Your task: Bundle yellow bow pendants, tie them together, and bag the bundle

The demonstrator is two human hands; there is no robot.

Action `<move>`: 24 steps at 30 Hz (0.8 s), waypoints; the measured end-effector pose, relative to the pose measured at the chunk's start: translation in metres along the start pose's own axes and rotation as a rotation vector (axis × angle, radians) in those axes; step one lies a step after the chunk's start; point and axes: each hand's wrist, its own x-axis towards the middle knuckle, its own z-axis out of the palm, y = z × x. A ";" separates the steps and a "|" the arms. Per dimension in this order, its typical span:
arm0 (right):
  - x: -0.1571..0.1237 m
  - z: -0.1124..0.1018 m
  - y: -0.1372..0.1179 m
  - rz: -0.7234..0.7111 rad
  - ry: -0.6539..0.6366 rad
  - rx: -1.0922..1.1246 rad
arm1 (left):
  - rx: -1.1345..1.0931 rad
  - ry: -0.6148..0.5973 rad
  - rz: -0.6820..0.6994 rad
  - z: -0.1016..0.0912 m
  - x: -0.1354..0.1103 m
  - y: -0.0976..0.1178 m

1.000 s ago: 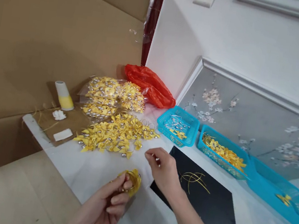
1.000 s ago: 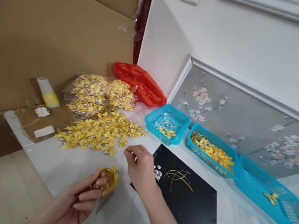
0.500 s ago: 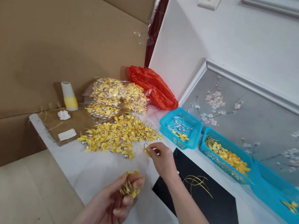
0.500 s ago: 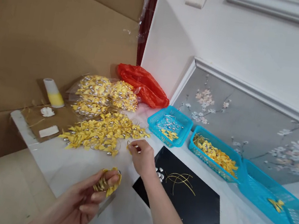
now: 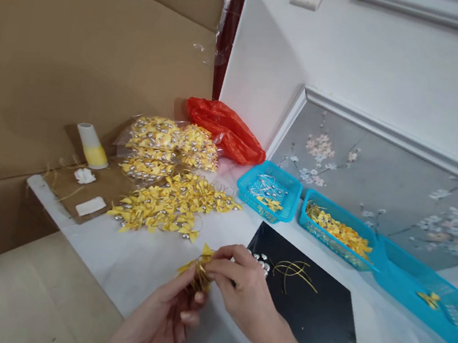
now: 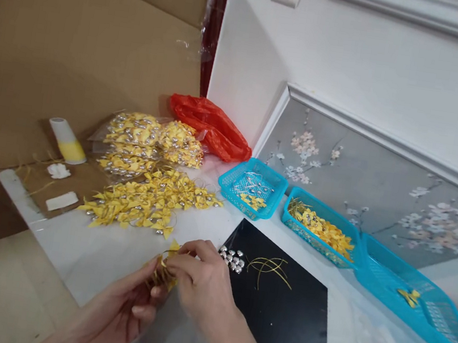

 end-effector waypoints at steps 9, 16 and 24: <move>-0.007 -0.001 0.000 -0.016 0.069 0.113 | 0.022 0.011 0.004 0.002 0.000 0.000; 0.009 -0.030 0.001 -0.158 0.044 -0.076 | 0.017 -0.055 -0.003 -0.005 -0.004 0.004; 0.032 -0.021 -0.002 -0.439 -0.282 -0.376 | 0.082 -0.004 -0.015 -0.004 -0.007 0.001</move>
